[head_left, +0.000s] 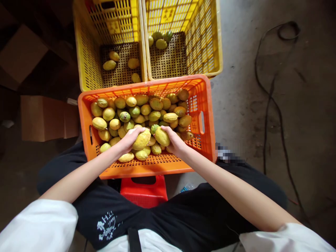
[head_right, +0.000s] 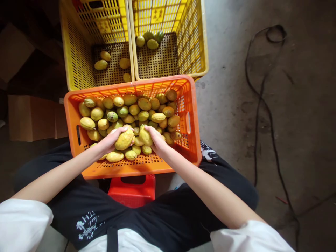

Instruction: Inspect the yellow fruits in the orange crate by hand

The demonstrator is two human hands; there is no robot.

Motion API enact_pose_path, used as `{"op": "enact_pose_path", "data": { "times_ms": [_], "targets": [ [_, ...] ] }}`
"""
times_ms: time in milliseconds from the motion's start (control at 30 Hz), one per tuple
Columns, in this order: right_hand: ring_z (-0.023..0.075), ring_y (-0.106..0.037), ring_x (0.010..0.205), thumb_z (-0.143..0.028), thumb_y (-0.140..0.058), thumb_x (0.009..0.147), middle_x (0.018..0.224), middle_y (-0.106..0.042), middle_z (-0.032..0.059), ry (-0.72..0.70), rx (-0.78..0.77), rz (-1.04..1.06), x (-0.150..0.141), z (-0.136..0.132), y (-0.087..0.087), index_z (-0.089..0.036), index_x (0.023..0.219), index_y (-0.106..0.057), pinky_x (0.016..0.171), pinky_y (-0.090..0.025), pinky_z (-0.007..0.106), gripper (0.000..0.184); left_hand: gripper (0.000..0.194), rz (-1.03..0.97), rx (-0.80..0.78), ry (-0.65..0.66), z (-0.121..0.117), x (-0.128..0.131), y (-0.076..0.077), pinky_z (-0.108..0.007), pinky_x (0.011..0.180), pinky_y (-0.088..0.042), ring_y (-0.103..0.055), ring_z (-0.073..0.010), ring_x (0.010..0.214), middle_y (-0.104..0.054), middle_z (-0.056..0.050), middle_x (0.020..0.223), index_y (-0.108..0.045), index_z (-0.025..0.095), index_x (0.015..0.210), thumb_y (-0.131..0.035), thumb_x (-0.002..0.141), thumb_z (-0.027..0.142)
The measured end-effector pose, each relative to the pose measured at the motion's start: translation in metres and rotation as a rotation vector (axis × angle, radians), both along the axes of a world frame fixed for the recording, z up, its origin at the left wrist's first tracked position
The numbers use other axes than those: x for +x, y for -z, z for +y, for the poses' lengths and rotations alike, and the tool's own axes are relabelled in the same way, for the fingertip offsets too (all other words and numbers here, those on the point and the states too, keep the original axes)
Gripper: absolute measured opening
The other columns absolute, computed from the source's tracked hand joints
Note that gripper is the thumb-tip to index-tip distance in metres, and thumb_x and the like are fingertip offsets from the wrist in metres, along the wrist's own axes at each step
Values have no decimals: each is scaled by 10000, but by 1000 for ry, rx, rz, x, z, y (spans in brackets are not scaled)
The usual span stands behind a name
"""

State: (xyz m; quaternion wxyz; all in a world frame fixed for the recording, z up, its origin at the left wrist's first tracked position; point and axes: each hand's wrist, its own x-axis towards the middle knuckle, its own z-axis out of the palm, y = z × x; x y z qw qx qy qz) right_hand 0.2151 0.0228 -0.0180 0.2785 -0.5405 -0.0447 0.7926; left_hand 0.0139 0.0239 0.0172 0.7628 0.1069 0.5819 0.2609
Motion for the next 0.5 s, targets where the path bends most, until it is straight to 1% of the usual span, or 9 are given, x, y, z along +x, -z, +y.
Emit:
{"op": "enact_pose_path", "data": {
  "times_ms": [67,167,267,333,400,500],
  "targets": [
    [234,-778,825,-427,-804,860,814,-799,9,8,-19,-29,-1,2,-2,-266,928,-689,700,-651,313,209,215,-1,-19,-11,0,1,0,-314,669,-617,-762,-241,673,-806,-110,790,-766,154,927,-780,859,357],
    [235,-781,795,-378,-702,903,841,-806,17,13,-37,-23,-2,5,-6,-269,956,-697,712,-666,337,122,210,20,-47,-66,3,1,1,-303,710,-628,-800,-251,734,-832,-117,832,-792,148,970,-772,892,342],
    [234,-773,745,-356,-648,921,830,-803,18,-8,-74,-16,-2,6,-8,-269,1000,-710,687,-671,349,133,248,45,-118,-119,7,1,1,-293,677,-628,-814,-263,737,-827,-110,785,-815,128,1021,-690,963,335],
    [228,-761,709,-366,-640,935,822,-802,17,-18,-92,-17,-2,6,-10,-266,1001,-711,671,-675,349,139,297,37,-180,-139,10,1,-1,-286,642,-626,-809,-258,700,-815,-110,748,-822,111,1054,-618,1009,322],
    [217,-752,688,-375,-657,943,824,-802,19,-16,-96,-12,-3,6,-11,-258,983,-711,669,-679,338,135,317,10,-231,-153,12,2,-4,-283,625,-630,-799,-248,662,-811,-112,746,-820,101,1069,-586,1031,312],
    [213,-751,690,-377,-705,948,814,-798,28,13,-115,6,-3,6,-15,-247,960,-716,660,-681,321,131,285,-1,-270,-183,14,4,-10,-286,604,-637,-767,-226,603,-796,-98,736,-793,109,1007,-564,1048,274]
  ]
}}
